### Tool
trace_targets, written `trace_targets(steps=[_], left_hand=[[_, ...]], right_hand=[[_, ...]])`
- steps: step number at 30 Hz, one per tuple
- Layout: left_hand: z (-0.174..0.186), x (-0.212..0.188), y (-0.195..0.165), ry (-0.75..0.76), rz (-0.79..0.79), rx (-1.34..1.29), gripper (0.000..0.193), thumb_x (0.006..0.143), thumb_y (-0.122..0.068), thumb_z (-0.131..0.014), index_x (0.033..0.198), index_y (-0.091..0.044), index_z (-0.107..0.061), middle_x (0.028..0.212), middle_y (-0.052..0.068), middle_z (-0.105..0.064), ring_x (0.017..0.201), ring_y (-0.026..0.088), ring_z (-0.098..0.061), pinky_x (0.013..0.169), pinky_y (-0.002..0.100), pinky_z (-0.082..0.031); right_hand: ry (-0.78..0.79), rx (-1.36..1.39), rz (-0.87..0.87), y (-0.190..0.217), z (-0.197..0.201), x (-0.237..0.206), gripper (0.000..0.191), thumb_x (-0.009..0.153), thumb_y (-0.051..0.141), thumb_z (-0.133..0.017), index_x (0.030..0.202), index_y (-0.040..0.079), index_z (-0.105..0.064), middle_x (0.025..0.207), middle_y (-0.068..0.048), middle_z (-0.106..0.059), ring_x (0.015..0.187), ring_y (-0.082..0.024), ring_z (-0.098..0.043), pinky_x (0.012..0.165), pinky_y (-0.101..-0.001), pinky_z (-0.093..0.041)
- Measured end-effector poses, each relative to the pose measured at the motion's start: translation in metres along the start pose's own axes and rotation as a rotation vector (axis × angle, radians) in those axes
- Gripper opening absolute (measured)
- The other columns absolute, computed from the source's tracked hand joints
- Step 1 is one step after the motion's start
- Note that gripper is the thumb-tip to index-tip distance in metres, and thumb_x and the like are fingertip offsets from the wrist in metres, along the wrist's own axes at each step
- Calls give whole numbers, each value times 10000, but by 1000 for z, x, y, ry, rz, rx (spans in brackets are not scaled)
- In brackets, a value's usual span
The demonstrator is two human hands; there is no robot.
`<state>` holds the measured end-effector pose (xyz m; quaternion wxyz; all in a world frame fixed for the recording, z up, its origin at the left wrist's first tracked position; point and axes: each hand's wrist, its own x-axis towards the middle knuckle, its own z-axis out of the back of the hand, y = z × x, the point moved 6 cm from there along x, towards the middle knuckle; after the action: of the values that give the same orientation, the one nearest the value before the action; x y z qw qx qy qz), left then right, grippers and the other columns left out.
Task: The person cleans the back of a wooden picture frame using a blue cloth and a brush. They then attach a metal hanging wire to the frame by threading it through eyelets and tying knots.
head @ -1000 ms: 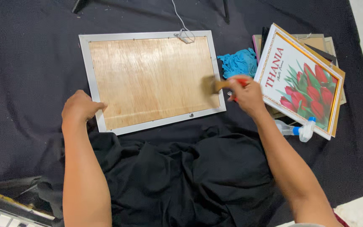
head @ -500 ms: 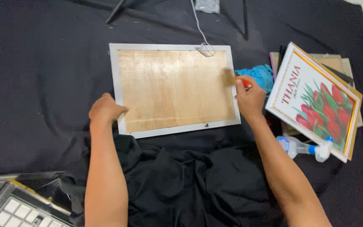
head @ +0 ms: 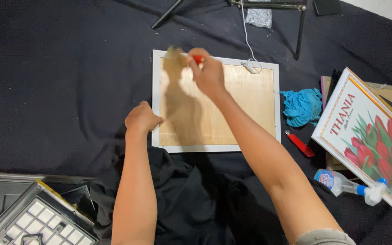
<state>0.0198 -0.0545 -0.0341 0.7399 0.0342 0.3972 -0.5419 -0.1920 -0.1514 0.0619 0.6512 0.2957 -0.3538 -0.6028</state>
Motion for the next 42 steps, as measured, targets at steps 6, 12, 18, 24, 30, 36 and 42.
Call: trace_targets(steps=[6, 12, 18, 24, 30, 36, 42], left_hand=[[2, 2, 2, 18, 25, -9, 643, 735, -341, -867, 1222, 2, -624, 1163, 194, -724, 1103, 339, -700, 912, 458, -561], [-1, 2, 1, 7, 11, 9, 674, 732, -382, -885, 1226, 1, -634, 1166, 202, -724, 1085, 338, -711, 905, 451, -563], [-2, -2, -1, -9, 9, 8, 672, 725, -382, -887, 1219, -4, -634, 1120, 204, -733, 1027, 337, -732, 855, 443, -580], [-5, -3, 0, 22, 45, -2, 640, 711, -350, -869, 1205, -16, -639, 1081, 186, -752, 983, 330, -750, 832, 439, -586], [-7, -2, 0, -9, -7, 22, 673, 697, -366, -893, 1196, 11, -644, 1103, 191, -733, 999, 330, -720, 818, 463, -572], [-8, -7, -2, 19, 14, 4, 659, 709, -366, -890, 1194, 18, -659, 1092, 204, -749, 961, 327, -745, 808, 443, -580], [-5, -12, -2, 25, 32, 4, 653, 709, -368, -878, 1185, 21, -658, 1095, 206, -756, 978, 348, -749, 823, 463, -581]], right_hand=[[52, -37, -79, -3, 1, 36, 176, 965, 211, -723, 999, 40, -745, 728, -100, -731, 592, -134, -688, 546, -313, -550], [-81, -110, 89, -24, 39, 25, 143, 961, 152, -729, 985, 13, -758, 812, -100, -737, 669, -124, -694, 568, -289, -566], [102, 253, -202, -82, 92, -15, 171, 947, 154, -687, 994, -9, -710, 831, -56, -707, 700, -102, -694, 508, -276, -590], [-212, 77, -169, -118, 187, -45, 210, 969, 174, -707, 1022, -27, -731, 821, -58, -714, 636, -126, -672, 532, -283, -597], [-421, -618, -13, -122, 255, -53, 197, 994, 212, -748, 1045, 30, -804, 851, -159, -768, 693, -236, -734, 593, -305, -519], [-385, -613, -110, -131, 271, -62, 182, 957, 223, -738, 1013, 57, -788, 740, -177, -731, 655, -284, -711, 592, -392, -519], [-245, -703, -176, -136, 270, -85, 171, 947, 248, -740, 1010, 106, -811, 723, -182, -703, 652, -319, -681, 630, -420, -515]])
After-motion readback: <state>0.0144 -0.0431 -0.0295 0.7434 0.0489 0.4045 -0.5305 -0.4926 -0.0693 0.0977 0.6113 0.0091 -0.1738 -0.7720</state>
